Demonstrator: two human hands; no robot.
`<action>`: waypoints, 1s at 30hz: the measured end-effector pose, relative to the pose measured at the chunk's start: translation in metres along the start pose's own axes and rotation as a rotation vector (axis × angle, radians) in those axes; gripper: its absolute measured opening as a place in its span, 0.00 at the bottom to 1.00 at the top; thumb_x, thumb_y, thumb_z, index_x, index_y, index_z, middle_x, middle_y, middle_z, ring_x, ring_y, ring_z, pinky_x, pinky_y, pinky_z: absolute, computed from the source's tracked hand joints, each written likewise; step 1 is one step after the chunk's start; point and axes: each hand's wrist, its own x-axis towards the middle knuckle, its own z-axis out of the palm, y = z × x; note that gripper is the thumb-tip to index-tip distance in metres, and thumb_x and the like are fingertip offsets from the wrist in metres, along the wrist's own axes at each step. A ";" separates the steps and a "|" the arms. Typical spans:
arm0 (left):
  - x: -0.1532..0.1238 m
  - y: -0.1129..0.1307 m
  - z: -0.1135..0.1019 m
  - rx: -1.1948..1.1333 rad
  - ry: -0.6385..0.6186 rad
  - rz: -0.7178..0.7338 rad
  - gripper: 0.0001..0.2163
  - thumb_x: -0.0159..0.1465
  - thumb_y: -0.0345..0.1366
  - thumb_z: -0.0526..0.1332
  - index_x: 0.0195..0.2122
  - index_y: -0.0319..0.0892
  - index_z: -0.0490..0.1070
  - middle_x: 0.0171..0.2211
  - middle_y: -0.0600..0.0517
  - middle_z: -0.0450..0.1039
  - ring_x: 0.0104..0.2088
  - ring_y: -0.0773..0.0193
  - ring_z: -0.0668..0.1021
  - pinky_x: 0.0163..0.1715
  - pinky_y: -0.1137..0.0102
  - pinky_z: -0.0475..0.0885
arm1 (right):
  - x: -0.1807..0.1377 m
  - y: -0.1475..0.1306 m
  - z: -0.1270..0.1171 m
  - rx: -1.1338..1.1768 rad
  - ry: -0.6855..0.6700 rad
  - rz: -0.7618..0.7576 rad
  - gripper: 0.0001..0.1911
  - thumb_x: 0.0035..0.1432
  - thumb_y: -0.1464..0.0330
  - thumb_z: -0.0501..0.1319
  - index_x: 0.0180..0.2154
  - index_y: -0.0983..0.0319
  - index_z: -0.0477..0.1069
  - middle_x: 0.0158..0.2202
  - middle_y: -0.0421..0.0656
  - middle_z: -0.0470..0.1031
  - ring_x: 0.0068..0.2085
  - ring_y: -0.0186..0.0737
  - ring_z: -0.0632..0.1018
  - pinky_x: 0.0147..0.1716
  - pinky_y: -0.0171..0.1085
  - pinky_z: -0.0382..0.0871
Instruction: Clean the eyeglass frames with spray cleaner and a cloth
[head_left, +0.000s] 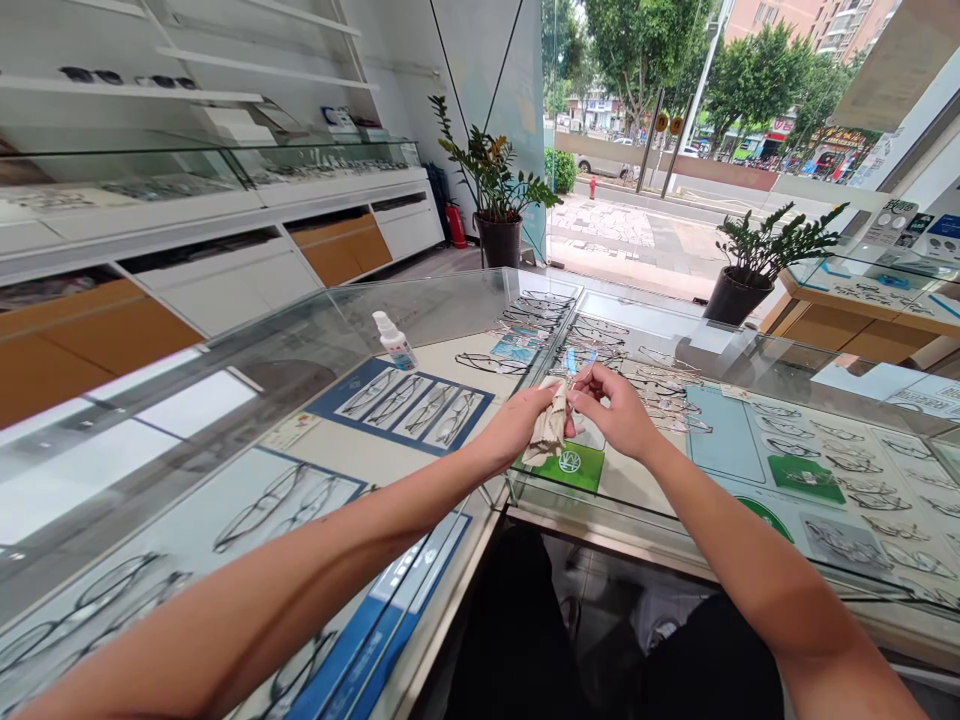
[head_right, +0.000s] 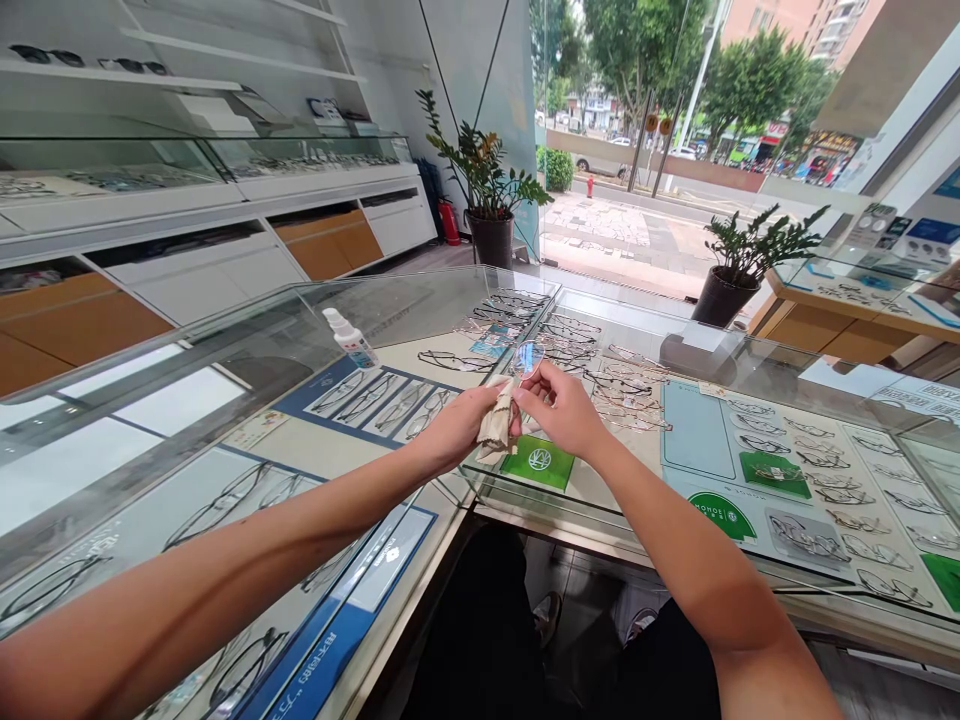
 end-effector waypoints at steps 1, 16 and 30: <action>0.000 0.001 0.000 0.003 0.002 0.004 0.18 0.62 0.53 0.62 0.24 0.43 0.72 0.22 0.49 0.74 0.21 0.62 0.72 0.23 0.68 0.70 | 0.000 0.000 0.000 0.000 0.001 -0.001 0.11 0.58 0.59 0.64 0.32 0.58 0.66 0.28 0.38 0.72 0.31 0.37 0.71 0.35 0.39 0.64; 0.001 -0.005 -0.002 0.003 -0.046 0.037 0.24 0.62 0.60 0.63 0.27 0.41 0.71 0.22 0.50 0.72 0.20 0.65 0.71 0.23 0.70 0.69 | 0.000 -0.002 -0.001 -0.006 -0.003 0.002 0.10 0.58 0.60 0.64 0.32 0.58 0.67 0.29 0.38 0.73 0.32 0.37 0.71 0.35 0.39 0.65; 0.002 -0.005 0.000 0.028 -0.008 0.014 0.19 0.60 0.49 0.58 0.19 0.40 0.72 0.19 0.48 0.72 0.20 0.63 0.72 0.22 0.70 0.69 | -0.002 -0.002 0.001 -0.133 -0.025 -0.022 0.08 0.61 0.64 0.61 0.32 0.58 0.66 0.29 0.38 0.74 0.31 0.36 0.70 0.35 0.39 0.62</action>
